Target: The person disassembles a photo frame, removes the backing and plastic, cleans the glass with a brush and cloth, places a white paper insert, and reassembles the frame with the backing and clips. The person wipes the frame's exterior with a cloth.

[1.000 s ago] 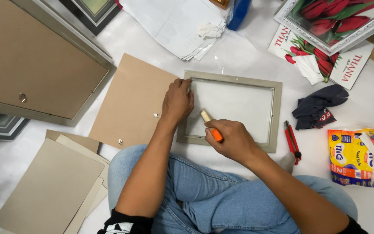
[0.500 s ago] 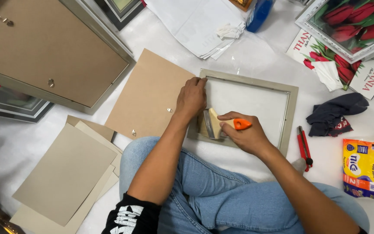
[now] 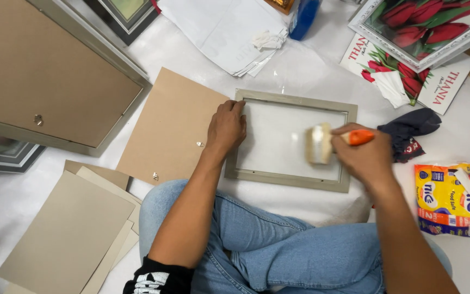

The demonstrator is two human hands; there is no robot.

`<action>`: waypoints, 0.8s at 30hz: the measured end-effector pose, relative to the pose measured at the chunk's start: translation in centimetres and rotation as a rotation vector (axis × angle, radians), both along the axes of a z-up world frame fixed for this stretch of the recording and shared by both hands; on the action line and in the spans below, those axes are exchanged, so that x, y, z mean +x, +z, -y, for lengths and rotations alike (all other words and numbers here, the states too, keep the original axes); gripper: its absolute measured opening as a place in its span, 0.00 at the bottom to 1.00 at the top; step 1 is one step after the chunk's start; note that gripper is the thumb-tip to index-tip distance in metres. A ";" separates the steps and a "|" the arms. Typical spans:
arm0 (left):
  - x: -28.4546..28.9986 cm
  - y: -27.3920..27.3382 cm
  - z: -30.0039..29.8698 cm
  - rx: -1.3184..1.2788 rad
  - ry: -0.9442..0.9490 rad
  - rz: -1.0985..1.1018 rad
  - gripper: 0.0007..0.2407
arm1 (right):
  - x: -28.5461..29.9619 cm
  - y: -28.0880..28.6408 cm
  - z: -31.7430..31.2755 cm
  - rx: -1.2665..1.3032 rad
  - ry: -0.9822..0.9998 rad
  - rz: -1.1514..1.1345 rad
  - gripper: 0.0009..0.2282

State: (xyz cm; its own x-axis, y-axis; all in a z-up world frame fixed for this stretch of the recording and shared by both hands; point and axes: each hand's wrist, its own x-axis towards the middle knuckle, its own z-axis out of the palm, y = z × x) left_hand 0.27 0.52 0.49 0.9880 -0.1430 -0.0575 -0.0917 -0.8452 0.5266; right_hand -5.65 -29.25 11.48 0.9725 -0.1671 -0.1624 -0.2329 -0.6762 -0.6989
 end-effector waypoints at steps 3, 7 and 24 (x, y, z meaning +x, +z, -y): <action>0.0 0.0 -0.2 -0.003 -0.020 0.009 0.16 | -0.1 0.5 -7.1 0.484 0.105 -0.032 0.12; -0.1 -0.2 -0.4 -0.002 -0.030 -0.013 0.16 | 0.8 0.2 -7.7 0.422 0.176 -0.143 0.12; -0.1 -0.5 -0.4 -0.011 -0.006 -0.030 0.16 | 0.9 1.1 -5.0 0.392 -0.018 -0.004 0.12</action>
